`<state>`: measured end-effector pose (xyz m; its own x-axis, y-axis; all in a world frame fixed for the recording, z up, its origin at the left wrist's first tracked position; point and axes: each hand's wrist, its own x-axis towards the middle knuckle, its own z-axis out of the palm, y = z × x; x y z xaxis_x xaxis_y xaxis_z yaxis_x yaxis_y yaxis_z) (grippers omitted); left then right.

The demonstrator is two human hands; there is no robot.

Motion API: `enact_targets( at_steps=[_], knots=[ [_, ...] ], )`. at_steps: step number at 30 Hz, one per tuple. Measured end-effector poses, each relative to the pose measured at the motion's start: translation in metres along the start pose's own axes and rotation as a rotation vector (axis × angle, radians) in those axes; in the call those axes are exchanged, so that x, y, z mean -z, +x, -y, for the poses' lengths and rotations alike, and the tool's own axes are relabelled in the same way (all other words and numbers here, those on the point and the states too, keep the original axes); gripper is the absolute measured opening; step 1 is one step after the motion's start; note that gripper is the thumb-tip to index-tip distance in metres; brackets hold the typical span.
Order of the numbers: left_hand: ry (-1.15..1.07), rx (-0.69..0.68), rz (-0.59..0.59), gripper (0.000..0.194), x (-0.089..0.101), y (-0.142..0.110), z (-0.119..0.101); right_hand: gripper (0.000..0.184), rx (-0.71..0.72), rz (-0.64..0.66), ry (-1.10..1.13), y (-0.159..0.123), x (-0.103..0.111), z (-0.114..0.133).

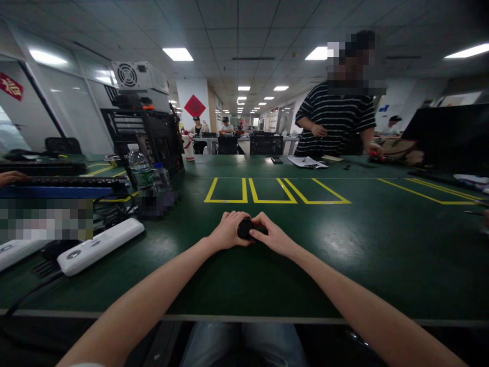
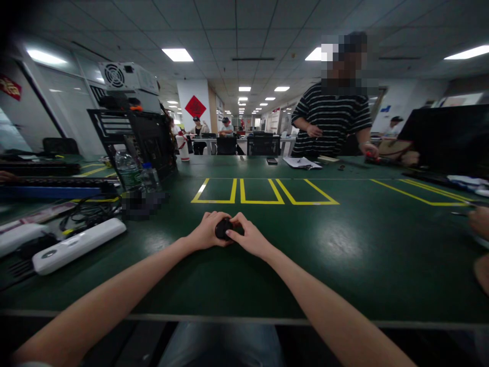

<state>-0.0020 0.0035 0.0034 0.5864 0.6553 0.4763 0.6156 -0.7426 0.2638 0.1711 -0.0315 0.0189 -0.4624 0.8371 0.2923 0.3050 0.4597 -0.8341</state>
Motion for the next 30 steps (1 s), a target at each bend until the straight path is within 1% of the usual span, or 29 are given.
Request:
enact_targets(
  at_steps=[5, 10, 12, 16, 19, 23, 27, 30],
  knots=[
    [-0.009, 0.005, 0.01, 0.058, 0.003, -0.001, -0.002, 0.014, -0.067, -0.043, 0.024, 0.002, 0.0, -0.004],
    [-0.013, 0.002, 0.012, 0.057, 0.003, 0.0, -0.001, 0.023, -0.142, -0.057, 0.047, 0.006, 0.0, -0.008],
    [-0.014, 0.01, 0.009, 0.057, 0.002, 0.0, -0.001, 0.025, -0.169, -0.034, 0.06, 0.005, 0.0, -0.008],
    [-0.013, 0.014, 0.01, 0.057, 0.001, 0.0, 0.0, 0.022, -0.131, 0.014, 0.074, 0.002, 0.003, -0.005],
    [-0.011, 0.006, 0.009, 0.057, 0.001, -0.001, 0.0, 0.024, -0.076, -0.004, 0.015, 0.001, 0.004, -0.004],
    [-0.013, 0.002, 0.002, 0.058, 0.001, 0.0, 0.0, 0.018, -0.055, -0.044, 0.005, 0.004, 0.002, -0.007],
    [-0.001, 0.017, 0.012, 0.058, 0.0, 0.001, -0.001, 0.025, -0.09, -0.068, 0.07, 0.008, 0.0, -0.012],
    [-0.001, 0.027, 0.018, 0.057, 0.0, 0.001, -0.001, 0.029, -0.144, -0.007, 0.103, 0.007, 0.001, -0.012]
  ],
)
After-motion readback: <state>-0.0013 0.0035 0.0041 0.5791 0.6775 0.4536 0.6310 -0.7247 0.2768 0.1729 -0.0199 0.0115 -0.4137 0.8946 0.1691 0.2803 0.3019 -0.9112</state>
